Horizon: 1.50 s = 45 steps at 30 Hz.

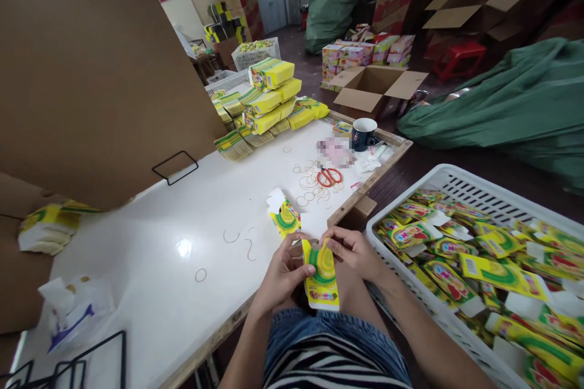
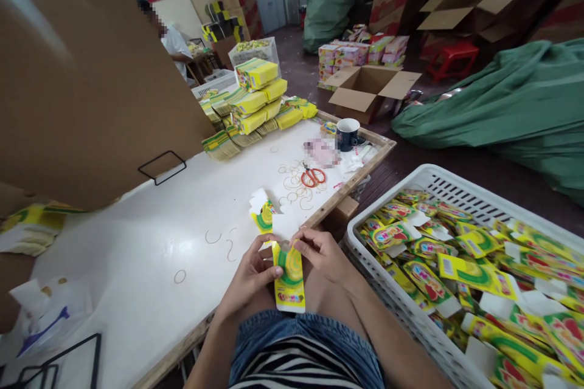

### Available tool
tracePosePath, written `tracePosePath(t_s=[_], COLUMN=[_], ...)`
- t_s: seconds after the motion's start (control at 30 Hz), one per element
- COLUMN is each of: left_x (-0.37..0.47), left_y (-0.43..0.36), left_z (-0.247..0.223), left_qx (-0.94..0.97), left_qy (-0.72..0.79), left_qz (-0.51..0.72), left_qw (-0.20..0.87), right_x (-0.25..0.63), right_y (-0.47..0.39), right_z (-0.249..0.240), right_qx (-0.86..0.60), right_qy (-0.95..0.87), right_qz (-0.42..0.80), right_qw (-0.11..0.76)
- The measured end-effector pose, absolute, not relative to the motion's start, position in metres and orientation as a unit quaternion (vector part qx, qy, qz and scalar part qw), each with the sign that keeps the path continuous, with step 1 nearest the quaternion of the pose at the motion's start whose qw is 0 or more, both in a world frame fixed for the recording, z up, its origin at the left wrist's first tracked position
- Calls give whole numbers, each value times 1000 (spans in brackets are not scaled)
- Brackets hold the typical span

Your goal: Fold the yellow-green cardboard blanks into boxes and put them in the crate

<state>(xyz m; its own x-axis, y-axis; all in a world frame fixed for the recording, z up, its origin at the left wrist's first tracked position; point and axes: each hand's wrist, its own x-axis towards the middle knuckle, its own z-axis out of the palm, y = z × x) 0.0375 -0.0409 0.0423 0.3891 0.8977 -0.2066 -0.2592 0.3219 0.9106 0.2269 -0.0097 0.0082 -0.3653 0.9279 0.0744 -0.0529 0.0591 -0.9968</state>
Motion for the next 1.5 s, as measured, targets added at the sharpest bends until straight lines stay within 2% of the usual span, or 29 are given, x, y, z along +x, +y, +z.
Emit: tracePosePath(t_s=[0.17, 0.27, 0.37, 0.47, 0.63, 1.13, 1.23, 1.43, 1.5], left_x=[40, 42, 42, 42, 46, 47, 43, 58, 67], left_y=[-41, -38, -34, -32, -30, -25, -22, -20, -20], left_z=[35, 30, 26, 23, 21, 20, 22, 20, 17], left_qx=[420, 426, 449, 466, 466, 441, 443, 440, 459], left_qy=[374, 389, 416, 451, 473, 467, 472, 445, 434], left_qz=[413, 433, 430, 437, 455, 475, 482, 484, 482], left_qw=[716, 693, 663, 623, 593, 601, 590, 612, 607], right_x=[223, 217, 217, 222, 221, 207, 209, 219, 235], right_y=[-8, -5, -1, 1, 7, 15, 17, 9, 0], right_z=[9, 9, 11, 14, 20, 34, 28, 13, 17], right_qx=[-389, -405, -394, -403, -426, -532, -501, -441, -466], right_qy=[-620, -564, -577, -614, -621, -714, -720, -640, -636], right_qz=[501, 513, 502, 477, 533, 369, 376, 454, 420], right_qw=[462, 505, 510, 482, 386, 268, 301, 435, 450])
